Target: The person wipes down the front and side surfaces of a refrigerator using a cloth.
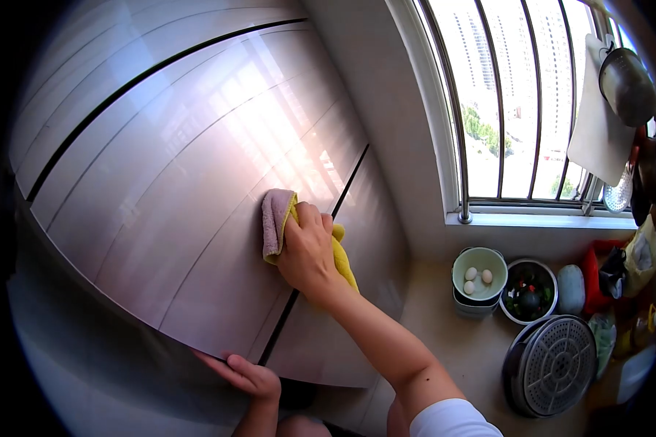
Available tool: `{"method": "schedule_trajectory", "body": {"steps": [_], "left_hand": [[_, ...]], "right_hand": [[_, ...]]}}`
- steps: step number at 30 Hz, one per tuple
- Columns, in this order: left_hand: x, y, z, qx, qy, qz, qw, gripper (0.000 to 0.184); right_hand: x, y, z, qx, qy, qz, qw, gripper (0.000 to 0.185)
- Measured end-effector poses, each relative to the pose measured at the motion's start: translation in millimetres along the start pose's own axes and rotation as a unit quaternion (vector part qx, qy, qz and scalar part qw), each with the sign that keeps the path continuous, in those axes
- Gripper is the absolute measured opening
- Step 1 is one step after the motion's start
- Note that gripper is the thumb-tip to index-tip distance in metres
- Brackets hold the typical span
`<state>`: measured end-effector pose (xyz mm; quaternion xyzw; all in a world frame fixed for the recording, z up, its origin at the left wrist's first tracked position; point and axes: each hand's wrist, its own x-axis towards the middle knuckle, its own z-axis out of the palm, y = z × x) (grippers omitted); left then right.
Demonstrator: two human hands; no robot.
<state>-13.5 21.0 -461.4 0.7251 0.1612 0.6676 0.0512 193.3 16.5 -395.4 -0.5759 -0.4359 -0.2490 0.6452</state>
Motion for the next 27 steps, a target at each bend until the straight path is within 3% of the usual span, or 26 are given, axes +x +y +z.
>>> {"method": "schedule_trajectory", "body": {"steps": [7, 11, 15, 18, 20, 23, 24, 26, 27], "left_hand": [[-0.2, 5.1, -2.5, 0.006, -0.007, -0.025, 1.000, 0.060], [0.0, 3.5, -3.1, 0.006, -0.010, -0.016, 1.000, 0.059], [1.4, -0.6, -0.3, 0.011, -0.012, 0.000, 1.000, 0.058], [2.6, -0.4, -0.9, 0.016, -0.016, 0.011, 1.000, 0.058], [3.8, 0.0, 0.7, 0.013, -0.020, 0.020, 1.000, 0.058], [2.3, -1.8, 1.3, -0.012, -0.018, 0.008, 1.000, 0.058], [2.3, -1.6, 1.1, -0.011, -0.017, 0.015, 1.000, 0.058], [2.3, -0.6, 0.4, -0.008, -0.016, 0.003, 1.000, 0.059], [1.6, -1.5, -0.2, -0.006, -0.016, -0.004, 1.000, 0.059]], "right_hand": [[-92.4, -28.4, -18.7, 0.096, -0.078, -0.063, 0.990, 0.033], [-127.3, -5.2, -43.2, 0.081, -0.146, -0.039, 0.985, 0.029], [-130.9, 30.1, -62.6, -0.079, -0.231, 0.178, 0.953, 0.027], [-143.0, 96.5, -63.0, -0.073, -0.277, 0.275, 0.918, 0.034], [-150.0, 118.6, -68.0, 0.006, -0.246, 0.453, 0.857, 0.045], [-147.0, 126.1, -68.2, 0.126, -0.152, 0.533, 0.823, 0.051], [-133.3, 110.4, -70.7, 0.132, -0.148, 0.530, 0.825, 0.051], [-108.8, 69.7, -75.0, 0.482, -0.050, 0.448, 0.751, 0.057], [-101.3, 54.9, -69.1, 0.549, -0.059, 0.379, 0.743, 0.062]]}}
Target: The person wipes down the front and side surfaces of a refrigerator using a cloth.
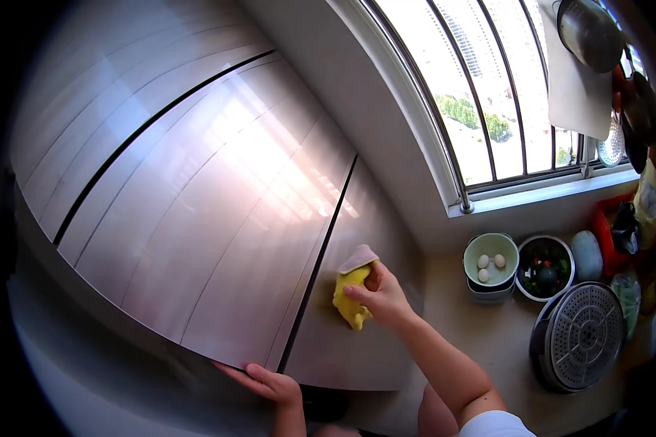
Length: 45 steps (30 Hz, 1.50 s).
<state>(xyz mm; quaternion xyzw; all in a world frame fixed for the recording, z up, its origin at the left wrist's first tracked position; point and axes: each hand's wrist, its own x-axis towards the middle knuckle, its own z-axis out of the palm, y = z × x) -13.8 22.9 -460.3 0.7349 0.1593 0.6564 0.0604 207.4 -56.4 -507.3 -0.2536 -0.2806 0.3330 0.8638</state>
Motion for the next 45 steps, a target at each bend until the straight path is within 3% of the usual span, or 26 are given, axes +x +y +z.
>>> {"method": "schedule_trajectory", "body": {"steps": [3, 4, 5, 7, 10, 13, 19, 22, 25, 29, 32, 35, 37, 40, 41, 45], "left_hand": [[0.4, 3.2, 1.2, 0.020, 0.009, -0.014, 1.000, 0.060], [0.5, 4.2, 1.5, 0.021, 0.012, -0.011, 1.000, 0.060], [0.6, 4.7, 1.9, 0.013, 0.011, -0.018, 1.000, 0.061], [-0.6, 3.7, 0.5, 0.005, 0.014, -0.022, 1.000, 0.062], [-5.7, 3.1, -1.4, 0.008, 0.003, -0.046, 0.999, 0.062], [-7.1, 3.1, 1.3, 0.031, 0.020, -0.045, 0.998, 0.062], [-2.6, 4.9, 0.2, -0.024, -0.004, -0.040, 0.999, 0.061], [0.3, 4.4, -4.7, -0.036, -0.038, -0.035, 0.998, 0.062], [-1.8, 0.3, -5.3, -0.031, -0.054, -0.028, 0.998, 0.064], [-10.2, -6.0, -5.2, -0.035, -0.056, -0.036, 0.997, 0.065], [-13.2, -7.2, -3.8, 0.001, -0.044, -0.023, 0.999, 0.064], [-10.1, -5.5, -5.8, 0.010, -0.057, -0.025, 0.998, 0.063], [-8.6, -5.1, -2.9, 0.005, -0.036, -0.017, 0.999, 0.063], [-7.5, -1.3, -0.3, 0.001, -0.011, -0.007, 1.000, 0.062], [-6.8, -0.7, 0.8, 0.004, -0.004, -0.006, 1.000, 0.061], [-7.4, -6.5, 0.4, 0.003, -0.006, 0.003, 1.000, 0.061]], "right_hand": [[-15.2, -7.8, 65.9, 0.056, -0.160, -0.060, 0.984, 0.080], [-12.0, 9.7, 70.3, -0.124, -0.218, -0.139, 0.958, 0.075], [-19.6, 6.1, 79.4, -0.316, -0.209, -0.231, 0.896, 0.059], [-6.0, 31.8, 80.5, -0.424, -0.215, -0.420, 0.773, 0.042], [6.6, 41.7, 93.4, -0.452, -0.219, -0.425, 0.753, 0.037], [46.2, 0.0, 124.3, -0.483, -0.219, -0.435, 0.728, 0.036], [150.3, -70.0, 169.0, -0.421, -0.018, -0.477, 0.771, 0.041], [184.7, -96.3, 186.2, -0.343, -0.050, -0.495, 0.797, 0.040], [163.0, -106.0, 218.7, -0.316, -0.127, -0.524, 0.781, 0.042], [91.6, -99.9, 254.6, -0.432, -0.162, -0.626, 0.628, 0.046], [89.4, -101.5, 269.5, -0.470, -0.111, -0.620, 0.618, 0.049], [123.7, -124.0, 271.8, -0.485, 0.001, -0.578, 0.656, 0.049], [120.5, -120.4, 270.2, -0.476, -0.012, -0.585, 0.657, 0.047], [80.6, -105.2, 270.7, -0.475, -0.122, -0.612, 0.620, 0.045], [80.8, -106.7, 271.7, -0.487, -0.104, -0.623, 0.603, 0.044], [106.9, -124.7, 274.8, -0.529, -0.019, -0.582, 0.618, 0.043]]}}
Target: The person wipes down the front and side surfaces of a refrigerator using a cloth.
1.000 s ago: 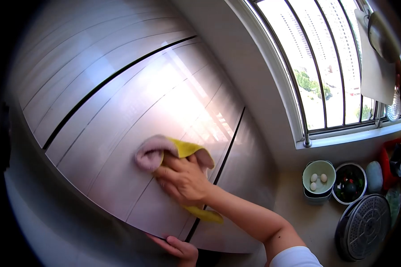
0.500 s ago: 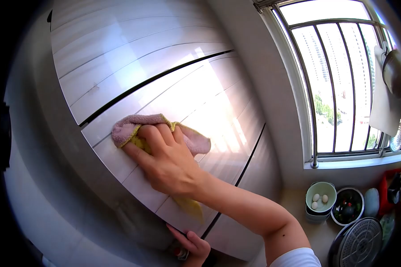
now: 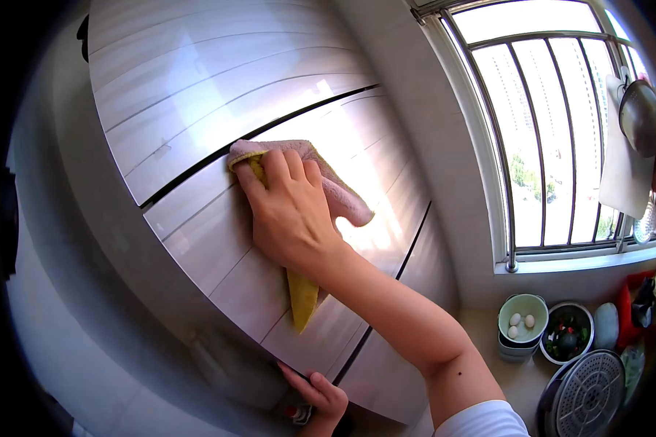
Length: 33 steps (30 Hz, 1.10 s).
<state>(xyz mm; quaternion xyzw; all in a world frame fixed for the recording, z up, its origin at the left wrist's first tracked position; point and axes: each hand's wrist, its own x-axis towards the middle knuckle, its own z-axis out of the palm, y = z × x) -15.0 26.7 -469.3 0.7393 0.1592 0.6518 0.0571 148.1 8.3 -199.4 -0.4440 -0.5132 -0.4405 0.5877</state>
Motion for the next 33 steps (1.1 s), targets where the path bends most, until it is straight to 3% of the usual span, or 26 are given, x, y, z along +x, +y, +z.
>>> {"method": "schedule_trajectory", "body": {"steps": [4, 7, 10, 13, 17, 18, 22, 24, 27, 28, 31, 33], "left_hand": [[3.0, 4.0, -0.7, -0.001, -0.011, -0.005, 1.000, 0.060], [1.5, 4.5, -1.1, 0.010, -0.011, -0.006, 1.000, 0.060], [4.3, 7.3, -6.2, 0.033, -0.031, -0.004, 0.999, 0.060], [2.8, 5.2, -4.3, 0.037, -0.041, -0.011, 0.998, 0.060], [4.7, 11.8, -4.6, 0.030, -0.025, -0.007, 0.999, 0.059], [4.4, 11.6, -4.6, 0.029, -0.023, -0.008, 0.999, 0.059], [-0.9, -0.1, 1.2, 0.022, -0.026, -0.005, 0.999, 0.058], [-1.6, -0.8, 0.9, 0.027, -0.026, 0.007, 0.999, 0.059], [2.6, 1.7, -1.5, 0.020, -0.029, -0.003, 0.999, 0.058], [4.0, 2.4, -2.1, 0.015, -0.030, 0.002, 0.999, 0.058], [2.7, -0.9, -0.7, 0.006, -0.028, 0.012, 1.000, 0.059], [-0.1, -0.8, 1.2, 0.003, -0.026, 0.018, 0.999, 0.059]], "right_hand": [[-24.3, -26.8, -6.6, 0.023, -0.022, -0.071, 0.997, 0.048], [-0.4, -21.6, -13.5, -0.018, -0.038, -0.018, 0.999, 0.047], [7.8, -17.9, -6.7, -0.024, -0.011, -0.024, 0.999, 0.045], [-18.2, -39.5, -17.6, 0.007, -0.053, -0.061, 0.997, 0.047], [13.7, -19.6, -17.1, -0.043, -0.041, 0.000, 0.998, 0.044], [16.5, -13.9, -12.1, -0.018, -0.006, -0.020, 1.000, 0.044], [-12.5, -50.1, -22.3, 0.039, -0.072, -0.071, 0.994, 0.044], [-16.7, -50.1, -17.0, 0.027, -0.055, -0.100, 0.993, 0.045], [11.0, -30.2, -8.8, -0.026, -0.010, -0.031, 0.999, 0.045], [11.3, -24.5, -1.6, -0.009, 0.019, -0.047, 0.999, 0.046], [-10.3, -51.3, -16.2, 0.034, -0.052, -0.085, 0.994, 0.050], [-21.1, -55.5, -14.4, 0.026, -0.045, -0.112, 0.992, 0.050]]}}
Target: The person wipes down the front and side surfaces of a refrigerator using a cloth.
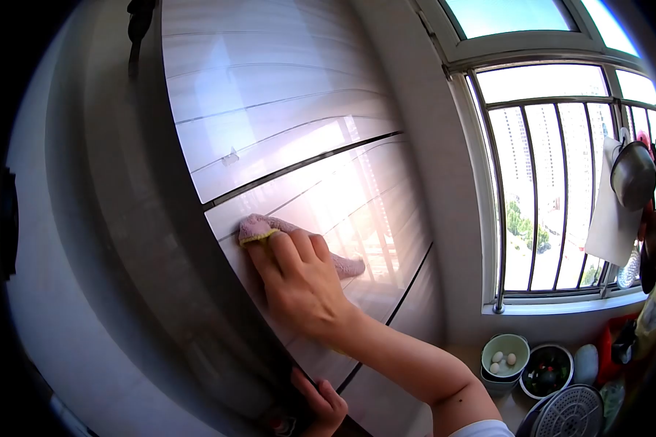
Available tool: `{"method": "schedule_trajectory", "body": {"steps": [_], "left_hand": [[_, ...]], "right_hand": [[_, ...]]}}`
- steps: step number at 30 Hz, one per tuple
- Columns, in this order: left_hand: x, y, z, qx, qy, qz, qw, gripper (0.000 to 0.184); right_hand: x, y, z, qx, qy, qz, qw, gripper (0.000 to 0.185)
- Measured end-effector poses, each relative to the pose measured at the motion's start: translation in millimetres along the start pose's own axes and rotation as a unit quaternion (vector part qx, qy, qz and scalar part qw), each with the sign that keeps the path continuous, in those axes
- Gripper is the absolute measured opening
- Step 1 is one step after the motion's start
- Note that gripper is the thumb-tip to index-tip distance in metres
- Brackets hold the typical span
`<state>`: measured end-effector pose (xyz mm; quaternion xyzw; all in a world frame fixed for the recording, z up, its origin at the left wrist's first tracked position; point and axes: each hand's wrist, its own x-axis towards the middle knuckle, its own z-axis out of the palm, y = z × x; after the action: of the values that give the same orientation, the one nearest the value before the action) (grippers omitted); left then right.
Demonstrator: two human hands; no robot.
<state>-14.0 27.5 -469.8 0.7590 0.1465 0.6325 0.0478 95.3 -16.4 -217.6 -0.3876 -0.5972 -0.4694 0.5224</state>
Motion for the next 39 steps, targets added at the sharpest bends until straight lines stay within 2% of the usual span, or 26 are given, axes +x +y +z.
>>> {"method": "schedule_trajectory", "body": {"steps": [4, 5, 7, 11, 14, 15, 17, 18, 21, 23, 27, 33, 37, 39], "left_hand": [[1.1, 1.6, -4.7, 0.022, -0.011, -0.006, 1.000, 0.059], [3.0, 3.3, -4.7, 0.016, -0.009, -0.008, 1.000, 0.059], [7.7, 8.3, -6.3, 0.006, -0.008, -0.015, 1.000, 0.059], [5.7, 8.8, -7.7, 0.031, -0.013, -0.017, 0.999, 0.060], [5.8, 4.8, -5.3, 0.024, -0.002, -0.003, 1.000, 0.061], [6.0, 4.1, -5.3, 0.025, -0.002, -0.005, 1.000, 0.061], [4.7, 1.8, -5.1, 0.013, -0.001, 0.007, 1.000, 0.061], [4.7, 2.6, -5.6, 0.013, -0.001, 0.004, 1.000, 0.061], [3.0, 3.9, -5.8, 0.015, -0.003, 0.003, 1.000, 0.061], [1.2, 2.3, -1.6, -0.003, 0.011, -0.004, 1.000, 0.061], [2.9, 2.3, -2.0, -0.017, 0.010, -0.003, 1.000, 0.059], [3.7, 5.8, 0.7, -0.016, 0.020, -0.012, 1.000, 0.057], [-1.3, -1.2, 1.2, -0.001, 0.017, -0.008, 1.000, 0.057], [1.7, 0.0, 0.3, 0.014, 0.016, -0.002, 1.000, 0.057]], "right_hand": [[26.6, 38.2, 3.7, -0.051, 0.044, 0.098, 0.993, 0.044], [30.0, 44.8, 9.5, -0.041, 0.081, 0.083, 0.992, 0.043], [19.1, 38.2, 12.1, -0.014, 0.067, 0.060, 0.996, 0.044], [-18.2, -15.6, 10.3, 0.053, 0.025, -0.056, 0.997, 0.042], [-0.5, -4.0, 18.6, 0.074, 0.080, -0.028, 0.994, 0.041], [13.7, -2.2, 14.6, 0.054, 0.066, 0.021, 0.996, 0.040], [19.9, 6.2, 20.4, 0.050, 0.072, 0.017, 0.996, 0.046], [14.8, 3.3, 20.7, 0.058, 0.087, 0.018, 0.994, 0.041], [-32.3, -10.9, 16.7, 0.085, 0.028, -0.022, 0.996, 0.048], [-30.8, -10.1, 19.8, 0.076, 0.046, -0.039, 0.995, 0.049], [24.3, -6.8, 15.5, 0.076, 0.062, -0.003, 0.995, 0.041], [-9.7, -4.6, 14.1, 0.053, 0.046, -0.010, 0.997, 0.042], [17.9, 16.1, 16.8, 0.029, 0.057, 0.070, 0.995, 0.046], [-2.2, 8.6, 14.2, 0.038, 0.032, 0.035, 0.998, 0.046]]}}
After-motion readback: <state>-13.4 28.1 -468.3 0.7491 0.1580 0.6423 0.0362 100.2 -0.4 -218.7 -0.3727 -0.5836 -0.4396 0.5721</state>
